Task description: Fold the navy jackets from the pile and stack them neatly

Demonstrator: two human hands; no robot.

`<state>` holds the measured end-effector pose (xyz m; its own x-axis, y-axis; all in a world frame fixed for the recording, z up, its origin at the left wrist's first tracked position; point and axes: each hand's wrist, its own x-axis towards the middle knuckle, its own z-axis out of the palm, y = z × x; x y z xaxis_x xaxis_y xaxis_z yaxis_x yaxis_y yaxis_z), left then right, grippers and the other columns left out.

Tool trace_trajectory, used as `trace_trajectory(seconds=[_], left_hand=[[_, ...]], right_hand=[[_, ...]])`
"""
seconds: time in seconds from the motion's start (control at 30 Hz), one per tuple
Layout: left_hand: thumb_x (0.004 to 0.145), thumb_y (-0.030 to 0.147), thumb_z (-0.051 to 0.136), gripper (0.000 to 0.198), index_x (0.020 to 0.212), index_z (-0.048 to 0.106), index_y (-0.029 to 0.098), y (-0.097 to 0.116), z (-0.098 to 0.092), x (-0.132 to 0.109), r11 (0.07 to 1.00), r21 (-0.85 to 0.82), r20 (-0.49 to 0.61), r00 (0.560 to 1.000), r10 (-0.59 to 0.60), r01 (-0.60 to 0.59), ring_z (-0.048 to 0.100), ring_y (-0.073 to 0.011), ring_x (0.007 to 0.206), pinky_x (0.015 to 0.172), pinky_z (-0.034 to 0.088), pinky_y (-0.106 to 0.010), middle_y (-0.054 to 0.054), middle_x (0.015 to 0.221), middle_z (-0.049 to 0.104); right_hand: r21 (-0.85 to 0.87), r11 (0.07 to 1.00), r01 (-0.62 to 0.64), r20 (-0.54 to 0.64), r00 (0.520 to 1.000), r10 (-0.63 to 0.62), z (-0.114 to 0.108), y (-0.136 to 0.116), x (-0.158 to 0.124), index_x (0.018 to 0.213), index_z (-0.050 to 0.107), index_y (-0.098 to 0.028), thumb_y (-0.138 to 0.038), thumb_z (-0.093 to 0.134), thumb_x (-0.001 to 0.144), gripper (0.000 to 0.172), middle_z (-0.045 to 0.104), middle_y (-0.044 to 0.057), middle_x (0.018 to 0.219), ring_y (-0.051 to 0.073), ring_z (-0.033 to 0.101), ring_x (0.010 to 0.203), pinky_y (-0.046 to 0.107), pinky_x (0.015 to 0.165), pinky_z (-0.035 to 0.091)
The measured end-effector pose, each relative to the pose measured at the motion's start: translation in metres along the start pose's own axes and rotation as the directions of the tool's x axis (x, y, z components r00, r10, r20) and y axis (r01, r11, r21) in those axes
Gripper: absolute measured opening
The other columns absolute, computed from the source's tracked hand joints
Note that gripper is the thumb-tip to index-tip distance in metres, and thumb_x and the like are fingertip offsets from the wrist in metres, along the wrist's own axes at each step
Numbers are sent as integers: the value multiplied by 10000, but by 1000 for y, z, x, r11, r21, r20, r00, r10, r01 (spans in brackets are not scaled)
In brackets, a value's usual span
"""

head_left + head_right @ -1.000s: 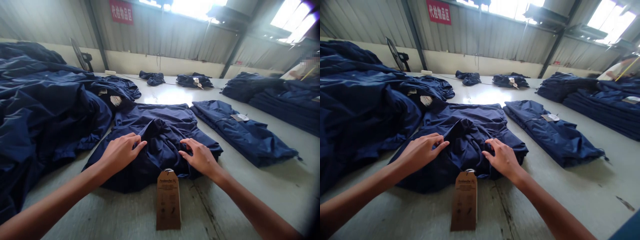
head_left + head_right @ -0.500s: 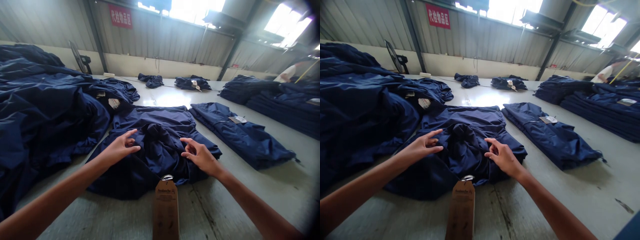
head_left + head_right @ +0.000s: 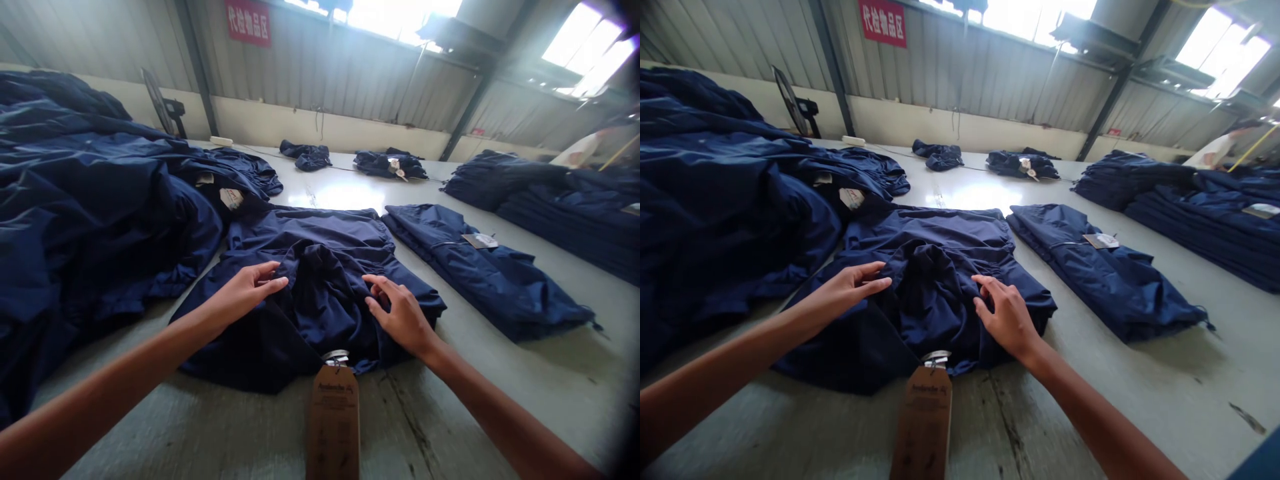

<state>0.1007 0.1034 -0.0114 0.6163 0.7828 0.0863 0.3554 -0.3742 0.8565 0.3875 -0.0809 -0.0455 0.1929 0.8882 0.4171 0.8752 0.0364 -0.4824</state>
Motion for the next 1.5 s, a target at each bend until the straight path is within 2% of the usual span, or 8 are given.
trace_trajectory(seconds=[0.27, 0.5, 0.63, 0.83, 0.97, 1.1, 1.3, 1.5], left_hand=[[862, 553, 715, 480, 1210, 737, 224, -2, 4, 1, 998, 68, -32, 999, 12, -10, 763, -287, 954, 821, 624, -392, -74, 1017, 806], [997, 443, 562, 243, 1030, 662, 224, 13, 5, -12, 962, 155, -305, 915, 264, -226, 696, -196, 889, 807, 578, -312, -21, 948, 743], [980, 362, 583, 157, 1021, 642, 223, 4, 5, -8, 900, 318, -186, 911, 369, -300, 640, -175, 838, 815, 524, -318, -14, 948, 697], [918, 371, 674, 259, 1119, 607, 221, -15, 15, -3, 918, 328, -64, 964, 259, -225, 634, -181, 827, 773, 484, -312, 2, 915, 668], [953, 333, 602, 165, 1085, 622, 235, -10, 14, -6, 911, 349, -64, 964, 256, -219, 584, -149, 704, 696, 443, -282, 41, 790, 608], [920, 224, 564, 115, 1020, 622, 230, -2, 3, -6, 881, 401, -136, 935, 329, -252, 578, -145, 714, 712, 443, -276, 37, 796, 600], [763, 49, 464, 595, 1292, 618, 273, -4, 1, -5, 857, 360, -32, 913, 406, -368, 640, -174, 969, 900, 489, -298, -24, 1102, 664], [885, 287, 620, 190, 1063, 679, 256, 2, 10, -13, 873, 434, 41, 973, 227, -222, 628, -173, 736, 709, 425, -282, 19, 809, 662]], right_hand=[[151, 987, -59, -261, 960, 98, -15, -1, 4, 998, 728, -232, -358, 605, 988, 177, 747, 45, 915, 223, 667, 808, 374, 798, 518], [243, 968, -54, -611, 767, 196, -22, -9, -3, 985, 672, -233, -394, 607, 985, 174, 641, 9, 814, 182, 592, 711, 308, 669, 482], [134, 989, -70, -486, 865, 127, -21, -6, 0, 1043, 647, -232, -348, 545, 995, 161, 676, 49, 942, 225, 647, 854, 373, 822, 515], [-113, 992, -46, -202, 979, 22, -6, 5, 0, 1371, 574, -243, -403, 620, 957, 447, 660, 127, 1281, 317, 654, 1142, 520, 1013, 493], [-299, 954, 24, -148, 986, -71, -9, 4, -1, 1289, 637, -288, -278, 650, 924, 365, 719, 64, 1218, 307, 667, 1156, 589, 1148, 370], [-384, 923, -2, -320, 938, -131, -23, 4, 2, 1067, 692, -264, -178, 618, 904, 199, 751, 28, 1027, 273, 699, 1014, 545, 1133, 379], [-384, 923, 18, -354, 921, -165, -32, 0, 4, 945, 657, -244, -193, 584, 904, 98, 735, 28, 957, 258, 696, 939, 486, 1065, 423], [-336, 942, -12, -209, 976, -62, -27, 2, 4, 986, 645, -255, -201, 599, 890, 119, 699, 48, 1065, 254, 684, 959, 382, 880, 488]])
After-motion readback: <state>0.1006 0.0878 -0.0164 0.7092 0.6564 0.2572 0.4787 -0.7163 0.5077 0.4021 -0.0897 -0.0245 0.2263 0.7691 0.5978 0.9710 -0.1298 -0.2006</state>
